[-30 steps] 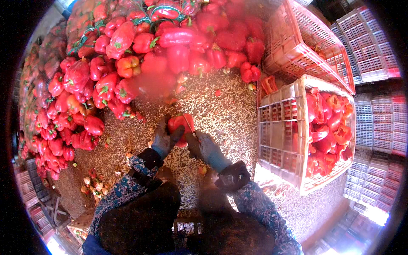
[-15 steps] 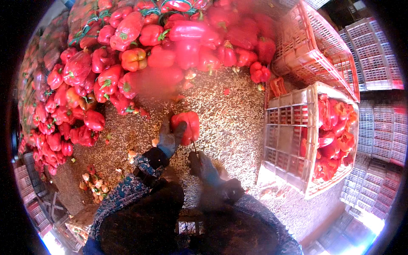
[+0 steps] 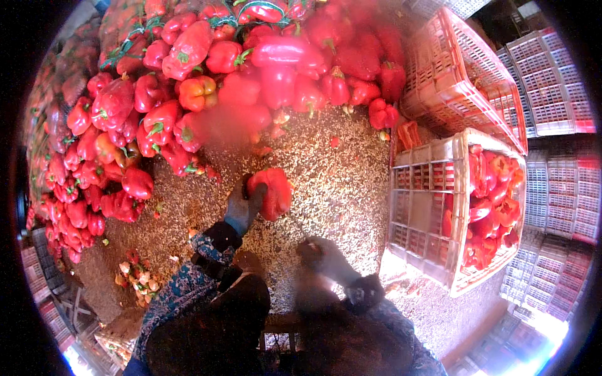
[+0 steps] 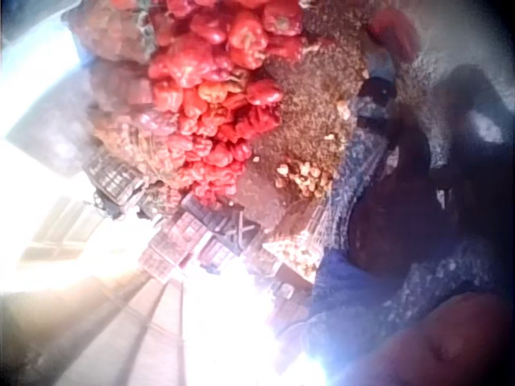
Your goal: The person processes red bell peppers by using a knife to cut them open, removing the core and seeds by hand, and then placing the cleaned peppers into a crate.
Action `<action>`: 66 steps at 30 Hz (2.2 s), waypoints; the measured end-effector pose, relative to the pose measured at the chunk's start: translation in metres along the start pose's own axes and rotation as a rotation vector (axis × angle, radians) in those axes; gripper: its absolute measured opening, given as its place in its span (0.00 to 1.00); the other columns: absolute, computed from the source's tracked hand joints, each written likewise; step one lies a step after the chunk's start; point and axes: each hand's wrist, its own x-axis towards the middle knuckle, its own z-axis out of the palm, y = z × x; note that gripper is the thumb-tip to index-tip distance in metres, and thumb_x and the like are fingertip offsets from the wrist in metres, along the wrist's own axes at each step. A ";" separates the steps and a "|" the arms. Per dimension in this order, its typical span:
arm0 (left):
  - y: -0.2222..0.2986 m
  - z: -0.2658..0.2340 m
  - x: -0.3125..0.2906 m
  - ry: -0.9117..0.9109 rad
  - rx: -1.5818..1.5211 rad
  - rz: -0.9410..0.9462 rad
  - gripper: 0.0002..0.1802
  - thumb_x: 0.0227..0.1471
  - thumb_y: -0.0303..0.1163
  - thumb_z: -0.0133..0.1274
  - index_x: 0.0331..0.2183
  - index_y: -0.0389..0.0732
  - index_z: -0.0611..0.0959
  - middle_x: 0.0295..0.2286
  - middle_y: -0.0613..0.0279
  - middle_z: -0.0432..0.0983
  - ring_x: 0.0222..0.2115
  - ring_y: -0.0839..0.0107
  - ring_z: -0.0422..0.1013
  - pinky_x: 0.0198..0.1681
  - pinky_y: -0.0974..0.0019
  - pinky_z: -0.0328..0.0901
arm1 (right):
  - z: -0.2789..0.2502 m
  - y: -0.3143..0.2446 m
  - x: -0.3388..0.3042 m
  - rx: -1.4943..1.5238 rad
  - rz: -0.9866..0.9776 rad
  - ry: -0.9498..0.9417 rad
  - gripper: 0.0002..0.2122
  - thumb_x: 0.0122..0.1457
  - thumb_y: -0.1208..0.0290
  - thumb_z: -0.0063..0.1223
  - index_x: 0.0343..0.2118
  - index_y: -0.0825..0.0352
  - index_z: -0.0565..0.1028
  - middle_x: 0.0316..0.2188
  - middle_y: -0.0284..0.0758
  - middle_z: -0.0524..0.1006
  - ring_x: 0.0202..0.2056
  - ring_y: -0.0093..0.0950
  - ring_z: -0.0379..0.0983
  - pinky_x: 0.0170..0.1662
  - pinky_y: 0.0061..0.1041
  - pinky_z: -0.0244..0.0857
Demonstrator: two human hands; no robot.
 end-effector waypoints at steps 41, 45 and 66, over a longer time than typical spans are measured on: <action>0.007 -0.014 -0.018 -0.352 -0.160 -0.079 0.59 0.39 0.46 0.70 0.64 0.38 0.55 0.56 0.53 0.64 0.58 0.62 0.61 0.61 0.59 0.58 | -0.058 0.017 0.137 -0.389 -0.425 0.535 0.18 0.57 0.65 0.60 0.50 0.64 0.75 0.34 0.40 0.82 0.32 0.38 0.80 0.34 0.34 0.73; 0.001 -0.012 -0.017 -0.298 -0.216 -0.009 0.64 0.36 0.49 0.72 0.65 0.38 0.53 0.57 0.53 0.62 0.58 0.61 0.60 0.62 0.56 0.57 | -0.043 -0.055 0.104 -0.565 -0.257 0.570 0.15 0.56 0.66 0.62 0.45 0.66 0.76 0.32 0.40 0.82 0.30 0.36 0.80 0.33 0.34 0.74; 0.015 0.002 -0.044 -0.237 0.462 0.324 0.61 0.38 0.36 0.72 0.65 0.35 0.51 0.57 0.46 0.62 0.56 0.54 0.66 0.58 0.56 0.63 | 0.023 -0.065 0.092 0.339 0.062 0.024 0.12 0.58 0.62 0.58 0.36 0.67 0.76 0.23 0.26 0.73 0.19 0.15 0.67 0.22 0.17 0.60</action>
